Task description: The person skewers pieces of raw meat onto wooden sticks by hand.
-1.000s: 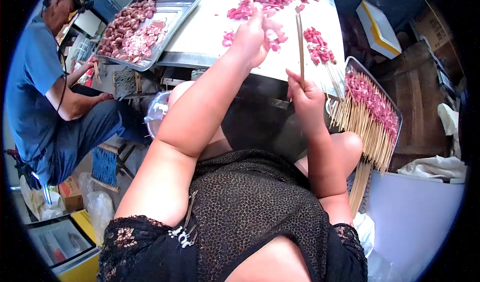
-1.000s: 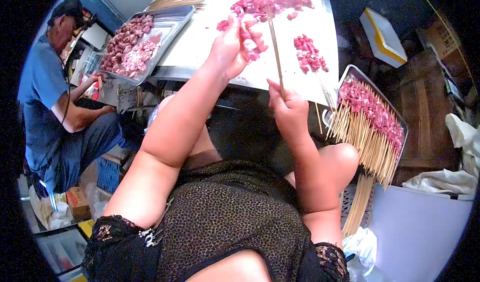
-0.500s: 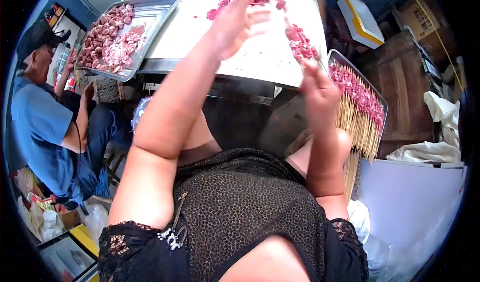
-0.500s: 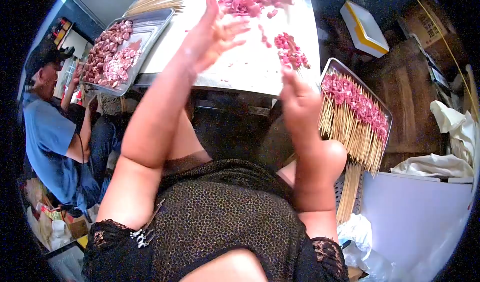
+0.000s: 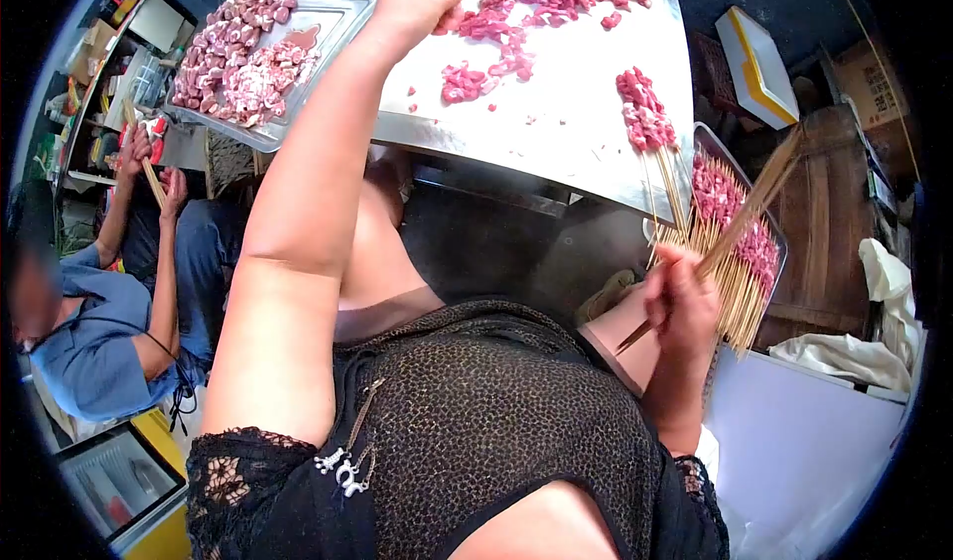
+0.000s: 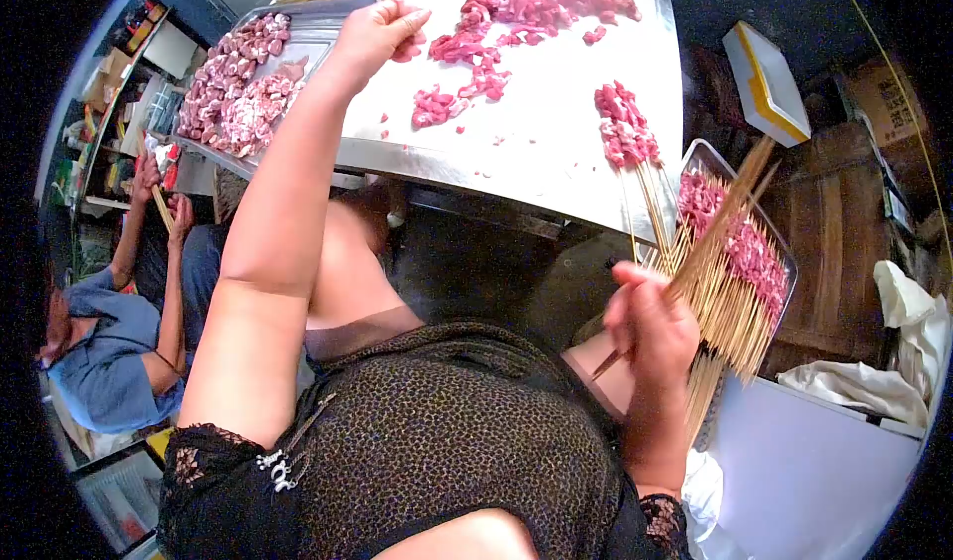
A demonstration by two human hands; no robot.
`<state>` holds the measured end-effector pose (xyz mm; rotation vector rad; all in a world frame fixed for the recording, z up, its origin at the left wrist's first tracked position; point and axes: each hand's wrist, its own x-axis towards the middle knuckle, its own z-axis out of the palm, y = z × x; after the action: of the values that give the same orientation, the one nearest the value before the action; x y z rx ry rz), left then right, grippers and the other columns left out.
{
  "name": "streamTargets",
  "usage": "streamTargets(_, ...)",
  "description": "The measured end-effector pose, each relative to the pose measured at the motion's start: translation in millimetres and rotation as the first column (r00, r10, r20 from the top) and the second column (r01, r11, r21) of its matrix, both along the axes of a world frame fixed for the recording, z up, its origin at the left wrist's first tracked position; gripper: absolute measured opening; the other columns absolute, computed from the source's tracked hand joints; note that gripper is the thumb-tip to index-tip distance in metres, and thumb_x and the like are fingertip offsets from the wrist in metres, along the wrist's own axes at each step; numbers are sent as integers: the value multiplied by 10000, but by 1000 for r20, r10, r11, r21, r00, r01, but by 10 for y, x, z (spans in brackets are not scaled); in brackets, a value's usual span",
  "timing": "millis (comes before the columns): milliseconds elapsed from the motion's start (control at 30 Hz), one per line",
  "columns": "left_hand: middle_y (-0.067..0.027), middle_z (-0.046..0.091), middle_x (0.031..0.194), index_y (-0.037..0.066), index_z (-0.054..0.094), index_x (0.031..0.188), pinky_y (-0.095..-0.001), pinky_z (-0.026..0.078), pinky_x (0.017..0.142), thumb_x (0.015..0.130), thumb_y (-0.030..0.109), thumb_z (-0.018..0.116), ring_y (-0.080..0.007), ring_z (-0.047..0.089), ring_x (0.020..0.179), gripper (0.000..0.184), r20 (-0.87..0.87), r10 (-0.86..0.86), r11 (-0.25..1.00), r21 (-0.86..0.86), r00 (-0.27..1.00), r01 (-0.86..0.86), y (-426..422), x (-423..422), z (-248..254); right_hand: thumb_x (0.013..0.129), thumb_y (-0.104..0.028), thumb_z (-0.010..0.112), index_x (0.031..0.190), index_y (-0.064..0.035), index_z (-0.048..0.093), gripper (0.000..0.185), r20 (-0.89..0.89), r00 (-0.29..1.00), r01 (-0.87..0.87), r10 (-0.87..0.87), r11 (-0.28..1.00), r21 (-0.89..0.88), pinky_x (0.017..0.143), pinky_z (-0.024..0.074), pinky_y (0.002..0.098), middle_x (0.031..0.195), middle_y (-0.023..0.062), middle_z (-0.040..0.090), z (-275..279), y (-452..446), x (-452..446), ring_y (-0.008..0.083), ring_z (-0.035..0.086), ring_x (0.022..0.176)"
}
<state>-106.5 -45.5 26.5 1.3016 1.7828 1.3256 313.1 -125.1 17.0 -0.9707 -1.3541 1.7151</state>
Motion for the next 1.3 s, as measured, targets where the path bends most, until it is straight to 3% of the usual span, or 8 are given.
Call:
streamTargets(200, -48, 650, 759, 26, 664, 883, -245, 480, 650, 810, 200, 657, -110, 604, 705, 189, -298, -207, 973, -165, 932, 163, -70, 4, -214, 936, -251, 479, 1017, -46, 606, 255, 173, 900, -298, 400, 854, -427, 447, 326, 182, 625, -13, 541, -575, -342, -192, 43, 432, 492)
streamTargets(500, -94, 640, 698, 27, 646, 786, -305, 497, 499, 708, 111, 606, -166, 620, 644, 121, -509, -462, 780, -623, 726, 60, -174, 407, 4, 966, -292, 393, 999, 20, 588, 369, 48, 972, -228, 229, 973, -25, 434, 269, 178, 577, -10, 490, -172, 490, -1057, 34, 367, 464)
streamTargets(633, -95, 620, 654, 45, 643, 744, -285, 473, 473, 692, 161, 587, -157, 590, 577, 139, -607, -293, 934, -347, 738, 85, -165, 209, -173, 972, -299, 371, 995, 43, 560, 391, -10, 978, -207, 207, 978, 21, 457, 274, 181, 588, -4, 483, -151, 525, -1129, 43, 374, 485)
streamTargets(733, -83, 640, 755, 26, 633, 800, -255, 476, 562, 777, 210, 571, -163, 596, 633, 195, -61, -124, 956, -276, 990, 102, -178, 188, -123, 948, -302, 445, 1001, -10, 564, 320, 3, 984, -178, 178, 983, -31, 434, 281, 184, 592, -8, 501, -361, 537, -1032, 40, 369, 472)
streamTargets(767, -78, 645, 795, 17, 627, 833, -250, 479, 591, 812, 218, 560, -167, 604, 659, 213, 324, -42, 989, -124, 945, 87, -177, 182, -142, 944, -291, 455, 983, -15, 566, 300, 13, 986, -168, 169, 984, -59, 442, 286, 186, 599, -6, 503, -401, 545, -1010, 43, 378, 483)
streamTargets(900, -182, 638, 958, -20, 569, 987, -349, 535, 783, 891, 163, 462, -260, 641, 890, 233, 772, -133, 981, 15, 622, 191, -125, 388, -130, 913, -228, 510, 890, -18, 633, 244, 211, 973, -128, 97, 982, 139, 487, 342, 201, 640, -10, 531, -442, 613, -954, 52, 442, 537)
streamTargets(1000, -223, 616, 1010, -46, 541, 1021, -405, 518, 846, 921, 171, 421, -312, 619, 952, 267, 787, -143, 983, 40, 600, 181, -64, 541, -143, 881, -176, 562, 882, -10, 648, 187, 341, 937, -111, -72, 866, 488, 511, 365, 205, 639, -22, 529, -419, 652, -943, 48, 450, 559)
streamTargets(1300, -251, 580, 1069, -63, 512, 1058, -417, 488, 892, 941, 188, 412, -336, 594, 992, 294, 873, -249, 964, 179, 420, 198, -59, 743, -128, 844, -98, 608, 958, 17, 615, 163, 215, 975, -17, -48, 957, 289, 522, 387, 212, 633, -14, 528, -495, 627, -907, 50, 459, 571)
